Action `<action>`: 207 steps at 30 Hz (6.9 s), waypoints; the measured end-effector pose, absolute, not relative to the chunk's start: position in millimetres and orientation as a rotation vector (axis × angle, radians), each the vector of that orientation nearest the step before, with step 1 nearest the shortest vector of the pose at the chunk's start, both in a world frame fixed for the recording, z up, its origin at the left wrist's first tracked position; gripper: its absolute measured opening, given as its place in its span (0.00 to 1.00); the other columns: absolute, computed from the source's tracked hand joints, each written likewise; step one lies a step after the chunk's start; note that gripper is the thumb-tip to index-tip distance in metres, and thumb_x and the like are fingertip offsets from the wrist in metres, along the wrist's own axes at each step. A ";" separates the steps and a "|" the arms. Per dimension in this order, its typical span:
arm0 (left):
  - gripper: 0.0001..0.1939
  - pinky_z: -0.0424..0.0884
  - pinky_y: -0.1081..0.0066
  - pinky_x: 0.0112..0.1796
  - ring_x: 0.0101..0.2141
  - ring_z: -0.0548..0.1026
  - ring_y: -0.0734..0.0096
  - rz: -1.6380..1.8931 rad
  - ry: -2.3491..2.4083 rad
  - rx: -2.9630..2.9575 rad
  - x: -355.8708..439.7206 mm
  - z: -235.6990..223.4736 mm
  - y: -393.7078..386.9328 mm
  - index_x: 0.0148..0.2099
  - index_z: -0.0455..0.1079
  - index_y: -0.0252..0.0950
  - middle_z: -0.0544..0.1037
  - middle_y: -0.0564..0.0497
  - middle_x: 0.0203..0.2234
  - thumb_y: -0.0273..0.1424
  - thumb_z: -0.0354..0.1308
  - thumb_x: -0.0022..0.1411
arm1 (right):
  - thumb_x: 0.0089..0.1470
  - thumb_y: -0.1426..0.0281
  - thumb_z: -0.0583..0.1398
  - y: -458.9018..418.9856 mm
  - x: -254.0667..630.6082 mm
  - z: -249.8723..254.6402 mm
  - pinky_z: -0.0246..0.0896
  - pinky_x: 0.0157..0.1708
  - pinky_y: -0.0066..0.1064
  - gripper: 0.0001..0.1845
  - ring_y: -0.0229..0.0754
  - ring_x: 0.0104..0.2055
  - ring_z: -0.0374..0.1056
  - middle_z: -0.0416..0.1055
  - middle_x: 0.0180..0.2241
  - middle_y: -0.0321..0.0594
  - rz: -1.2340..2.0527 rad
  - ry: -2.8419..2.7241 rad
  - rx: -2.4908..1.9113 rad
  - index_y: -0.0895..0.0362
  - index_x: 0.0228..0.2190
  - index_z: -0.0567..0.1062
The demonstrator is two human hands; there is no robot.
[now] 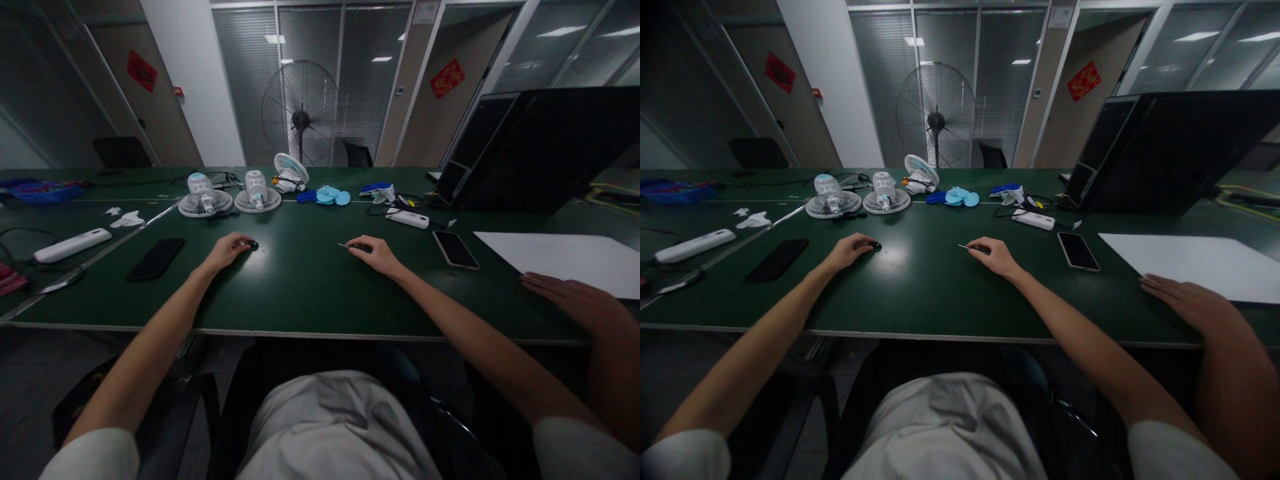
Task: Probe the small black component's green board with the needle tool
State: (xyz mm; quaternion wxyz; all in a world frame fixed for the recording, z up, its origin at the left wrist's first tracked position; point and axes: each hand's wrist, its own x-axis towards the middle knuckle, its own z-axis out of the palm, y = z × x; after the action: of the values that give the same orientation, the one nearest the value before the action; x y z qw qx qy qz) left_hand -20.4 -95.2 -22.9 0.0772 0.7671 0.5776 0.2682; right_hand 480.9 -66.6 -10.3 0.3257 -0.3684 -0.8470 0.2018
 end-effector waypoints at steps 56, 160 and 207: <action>0.18 0.77 0.57 0.45 0.45 0.77 0.62 1.270 1.940 1.732 -36.1 -24.3 -95.1 0.56 0.70 0.33 0.75 0.43 0.50 0.38 0.59 0.70 | 0.66 0.59 0.61 -73.4 479.9 -7.7 0.69 0.51 0.45 0.16 0.47 0.49 0.73 0.76 0.49 0.45 0.480 -2.282 -0.999 0.56 0.49 0.78; 0.17 0.75 0.56 0.49 0.49 0.76 0.59 0.883 1.923 2.120 -27.5 -27.6 -92.7 0.55 0.72 0.35 0.75 0.44 0.52 0.39 0.58 0.70 | 0.62 0.57 0.61 -67.5 478.8 -14.8 0.68 0.46 0.42 0.16 0.50 0.46 0.75 0.80 0.47 0.38 0.431 -2.341 -1.004 0.48 0.47 0.81; 0.17 0.77 0.58 0.45 0.44 0.76 0.63 0.664 1.221 2.435 164.3 -24.1 -99.1 0.55 0.71 0.34 0.76 0.43 0.49 0.38 0.58 0.70 | 0.64 0.59 0.61 -91.8 456.2 -14.2 0.68 0.47 0.42 0.14 0.49 0.44 0.73 0.76 0.45 0.41 0.375 -2.395 -0.810 0.47 0.49 0.80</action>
State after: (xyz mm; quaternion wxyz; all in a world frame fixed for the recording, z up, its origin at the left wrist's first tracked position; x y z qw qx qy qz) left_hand 164.3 -99.1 -24.1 0.1681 0.8561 0.4294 0.2333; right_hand 456.2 -91.8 -14.2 0.2888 -0.3034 -0.8971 0.1404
